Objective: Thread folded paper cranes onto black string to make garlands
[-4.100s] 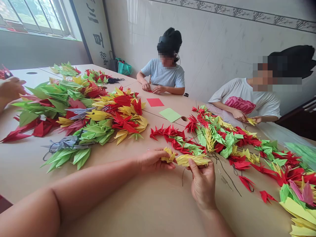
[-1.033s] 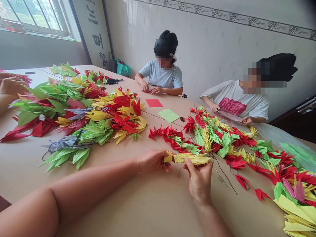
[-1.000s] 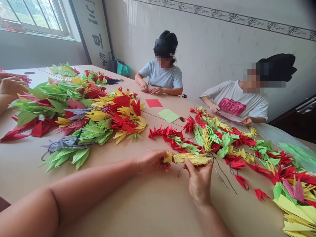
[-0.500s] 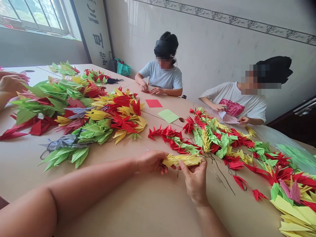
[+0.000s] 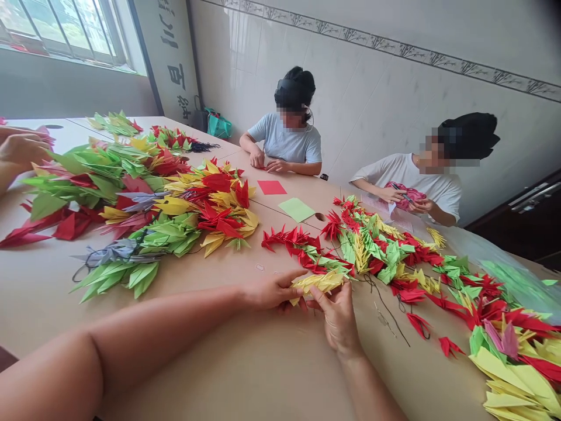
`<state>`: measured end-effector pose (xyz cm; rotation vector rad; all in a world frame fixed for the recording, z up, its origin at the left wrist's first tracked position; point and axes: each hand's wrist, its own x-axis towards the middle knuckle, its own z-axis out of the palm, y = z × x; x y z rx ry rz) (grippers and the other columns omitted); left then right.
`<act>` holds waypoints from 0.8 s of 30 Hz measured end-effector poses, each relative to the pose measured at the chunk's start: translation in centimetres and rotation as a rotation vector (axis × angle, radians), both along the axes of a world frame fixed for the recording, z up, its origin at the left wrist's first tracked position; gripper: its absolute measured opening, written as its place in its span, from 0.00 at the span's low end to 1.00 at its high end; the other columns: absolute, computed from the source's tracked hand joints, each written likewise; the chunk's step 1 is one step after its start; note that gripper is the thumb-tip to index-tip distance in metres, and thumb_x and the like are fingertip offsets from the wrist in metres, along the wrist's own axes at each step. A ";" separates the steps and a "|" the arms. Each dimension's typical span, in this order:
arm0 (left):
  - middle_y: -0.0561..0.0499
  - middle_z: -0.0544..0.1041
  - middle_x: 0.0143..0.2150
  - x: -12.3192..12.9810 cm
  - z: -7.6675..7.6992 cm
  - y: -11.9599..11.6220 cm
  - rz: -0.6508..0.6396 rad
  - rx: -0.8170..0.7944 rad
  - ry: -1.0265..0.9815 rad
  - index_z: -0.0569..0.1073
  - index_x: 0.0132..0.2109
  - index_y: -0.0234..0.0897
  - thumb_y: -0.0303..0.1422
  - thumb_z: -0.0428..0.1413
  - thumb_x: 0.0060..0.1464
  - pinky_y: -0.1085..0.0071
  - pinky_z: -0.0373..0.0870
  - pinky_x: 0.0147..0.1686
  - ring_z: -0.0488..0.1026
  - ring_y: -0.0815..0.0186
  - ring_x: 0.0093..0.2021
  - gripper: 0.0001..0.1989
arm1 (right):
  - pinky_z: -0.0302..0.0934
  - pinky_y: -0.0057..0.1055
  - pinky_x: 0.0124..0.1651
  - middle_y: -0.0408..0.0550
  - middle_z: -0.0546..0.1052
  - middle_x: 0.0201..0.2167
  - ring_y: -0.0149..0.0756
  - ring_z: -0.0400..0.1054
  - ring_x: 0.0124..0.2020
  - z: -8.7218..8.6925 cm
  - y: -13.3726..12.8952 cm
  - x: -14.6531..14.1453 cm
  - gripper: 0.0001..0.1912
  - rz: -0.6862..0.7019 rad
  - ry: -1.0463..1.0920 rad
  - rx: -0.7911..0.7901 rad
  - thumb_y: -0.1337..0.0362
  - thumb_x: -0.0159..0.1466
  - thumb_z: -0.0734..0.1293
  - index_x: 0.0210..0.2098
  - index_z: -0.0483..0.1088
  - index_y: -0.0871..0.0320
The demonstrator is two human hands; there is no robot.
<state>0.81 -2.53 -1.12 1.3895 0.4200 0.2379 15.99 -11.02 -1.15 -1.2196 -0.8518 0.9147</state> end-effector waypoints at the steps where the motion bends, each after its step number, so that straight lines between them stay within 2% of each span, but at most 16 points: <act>1: 0.52 0.72 0.35 0.0 -0.1 -0.1 0.010 0.010 0.011 0.44 0.67 0.43 0.48 0.51 0.56 0.76 0.61 0.25 0.63 0.75 0.23 0.38 | 0.70 0.29 0.28 0.45 0.71 0.44 0.37 0.71 0.39 0.0 0.0 0.0 0.27 0.012 0.022 -0.014 0.60 0.52 0.73 0.46 0.56 0.51; 4: 0.54 0.69 0.32 -0.1 -0.2 -0.2 0.015 0.089 0.048 0.39 0.68 0.47 0.47 0.50 0.58 0.76 0.61 0.24 0.63 0.75 0.23 0.38 | 0.70 0.28 0.26 0.44 0.70 0.44 0.36 0.71 0.38 0.1 -0.2 -0.2 0.29 0.033 0.056 -0.036 0.60 0.52 0.74 0.46 0.56 0.51; 9: 0.56 0.67 0.28 -0.2 -0.5 -0.5 0.000 0.268 0.041 0.39 0.68 0.46 0.45 0.48 0.60 0.76 0.61 0.24 0.63 0.74 0.22 0.36 | 0.70 0.27 0.23 0.42 0.71 0.42 0.35 0.72 0.35 -0.1 -0.3 -0.5 0.32 0.029 0.047 -0.022 0.62 0.50 0.75 0.47 0.54 0.50; 17: 0.54 0.70 0.29 0.3 -0.9 -1.0 0.048 0.311 0.020 0.41 0.67 0.40 0.48 0.47 0.58 0.74 0.61 0.23 0.63 0.72 0.21 0.37 | 0.66 0.24 0.24 0.38 0.73 0.35 0.31 0.72 0.29 -0.5 0.2 -1.0 0.30 -0.058 0.101 -0.006 0.64 0.46 0.76 0.42 0.57 0.52; 19: 0.54 0.70 0.28 0.2 -0.8 -1.0 0.125 0.400 0.037 0.43 0.67 0.38 0.47 0.47 0.59 0.74 0.61 0.24 0.64 0.71 0.22 0.36 | 0.66 0.23 0.24 0.37 0.73 0.34 0.30 0.72 0.29 -0.5 0.3 -0.8 0.29 -0.088 0.120 -0.007 0.64 0.45 0.76 0.40 0.58 0.53; 21: 0.54 0.70 0.29 0.0 -0.1 -1.0 0.273 0.555 0.044 0.48 0.66 0.36 0.42 0.49 0.58 0.73 0.61 0.28 0.65 0.70 0.24 0.33 | 0.65 0.22 0.23 0.36 0.73 0.33 0.29 0.71 0.28 -0.4 0.4 -0.2 0.29 -0.122 0.138 -0.011 0.64 0.44 0.77 0.39 0.58 0.53; 23: 0.51 0.72 0.34 -0.4 1.5 -1.3 0.419 0.698 0.026 0.55 0.63 0.36 0.37 0.51 0.57 0.73 0.61 0.32 0.65 0.70 0.27 0.29 | 0.65 0.21 0.23 0.35 0.73 0.32 0.28 0.71 0.27 -0.2 0.3 0.7 0.29 -0.155 0.150 -0.019 0.64 0.43 0.77 0.37 0.58 0.53; 24: 0.50 0.72 0.36 -0.7 2.8 -1.7 0.443 0.730 0.009 0.58 0.62 0.36 0.36 0.50 0.57 0.72 0.62 0.32 0.64 0.71 0.27 0.26 | 0.65 0.21 0.23 0.35 0.74 0.31 0.28 0.71 0.27 0.0 0.2 1.4 0.29 -0.169 0.152 -0.025 0.64 0.42 0.78 0.36 0.58 0.54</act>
